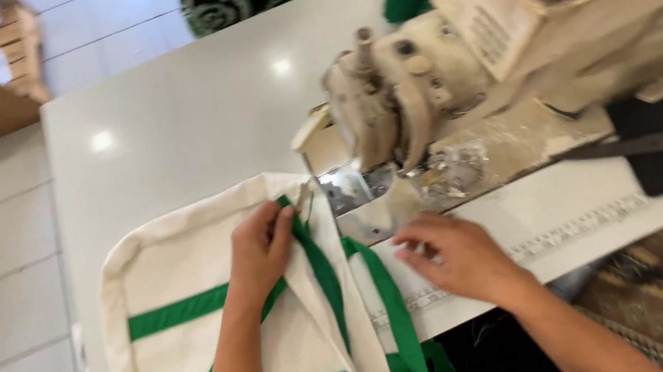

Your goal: Trimming excess threads and adjusting the straps of a canvas tote bag at a workstation

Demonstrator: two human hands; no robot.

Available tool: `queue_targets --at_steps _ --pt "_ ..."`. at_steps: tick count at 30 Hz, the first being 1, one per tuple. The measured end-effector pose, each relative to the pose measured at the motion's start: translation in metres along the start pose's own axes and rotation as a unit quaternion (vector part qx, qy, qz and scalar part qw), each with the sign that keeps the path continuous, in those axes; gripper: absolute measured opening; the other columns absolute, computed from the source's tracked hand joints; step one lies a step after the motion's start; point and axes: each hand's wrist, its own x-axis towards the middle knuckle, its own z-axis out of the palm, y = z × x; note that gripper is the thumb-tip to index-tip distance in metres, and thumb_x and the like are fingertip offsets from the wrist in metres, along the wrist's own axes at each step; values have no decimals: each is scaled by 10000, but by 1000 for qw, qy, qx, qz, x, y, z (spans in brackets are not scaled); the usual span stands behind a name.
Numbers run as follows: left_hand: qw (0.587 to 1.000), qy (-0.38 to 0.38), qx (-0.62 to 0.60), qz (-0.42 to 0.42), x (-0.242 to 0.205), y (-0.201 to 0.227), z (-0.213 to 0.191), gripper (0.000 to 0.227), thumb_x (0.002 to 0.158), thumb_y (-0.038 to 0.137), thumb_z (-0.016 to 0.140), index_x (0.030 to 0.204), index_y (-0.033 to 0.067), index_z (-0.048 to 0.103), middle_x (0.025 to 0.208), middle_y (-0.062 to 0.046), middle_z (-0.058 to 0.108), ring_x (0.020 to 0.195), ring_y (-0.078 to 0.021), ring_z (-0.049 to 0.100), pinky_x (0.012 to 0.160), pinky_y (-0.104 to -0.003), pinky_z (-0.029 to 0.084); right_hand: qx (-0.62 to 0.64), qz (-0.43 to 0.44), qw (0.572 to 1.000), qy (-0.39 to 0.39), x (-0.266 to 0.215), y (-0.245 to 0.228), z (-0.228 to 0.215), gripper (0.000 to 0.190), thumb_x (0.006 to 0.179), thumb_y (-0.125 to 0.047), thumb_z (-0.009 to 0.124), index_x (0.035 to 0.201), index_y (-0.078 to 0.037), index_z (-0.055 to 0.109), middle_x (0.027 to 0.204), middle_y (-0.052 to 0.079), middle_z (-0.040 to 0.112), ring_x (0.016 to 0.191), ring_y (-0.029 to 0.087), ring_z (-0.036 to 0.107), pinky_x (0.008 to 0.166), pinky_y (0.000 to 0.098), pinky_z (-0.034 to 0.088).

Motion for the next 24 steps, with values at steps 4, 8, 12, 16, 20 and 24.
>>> queue_targets --at_steps 4,8,12,16,20,24 --pt "1000 -2 2 -18 -9 25 10 284 1006 261 625 753 131 626 491 -84 508 479 -245 515 546 -343 464 -61 107 978 168 -15 63 -33 221 867 -157 729 1076 -175 799 863 99 763 797 308 749 680 392 624" --pt "1000 3 -2 -17 -11 30 9 262 969 251 679 736 137 649 478 -73 538 472 -239 551 526 -341 482 -92 154 960 217 -13 97 -52 206 917 -124 720 1104 -154 801 846 74 699 743 212 703 681 326 586" --pt "999 11 17 -29 -10 25 1 231 952 250 693 759 126 661 498 -96 548 492 -264 562 537 -369 487 -32 156 974 161 0 87 -56 226 909 -52 706 1075 -145 827 806 111 695 681 216 670 636 347 555" --pt "995 85 -9 -54 -3 8 -6 237 929 265 693 736 134 655 496 -85 552 498 -232 549 554 -357 475 -92 88 984 124 17 82 -55 238 839 -106 767 1069 -135 822 892 201 706 831 396 723 744 486 593" --pt "994 104 -8 -37 0 20 -24 367 938 227 665 653 123 459 555 29 345 558 -99 338 546 -300 324 -104 -5 973 204 17 123 -49 143 885 -183 739 996 -105 787 944 50 703 852 186 684 803 304 534" --pt "985 157 53 -39 7 -12 -53 354 945 277 648 670 126 485 536 13 397 539 -116 399 560 -328 356 1 146 963 226 12 129 -42 144 878 -153 766 1018 -130 789 968 2 776 821 131 715 834 249 551"
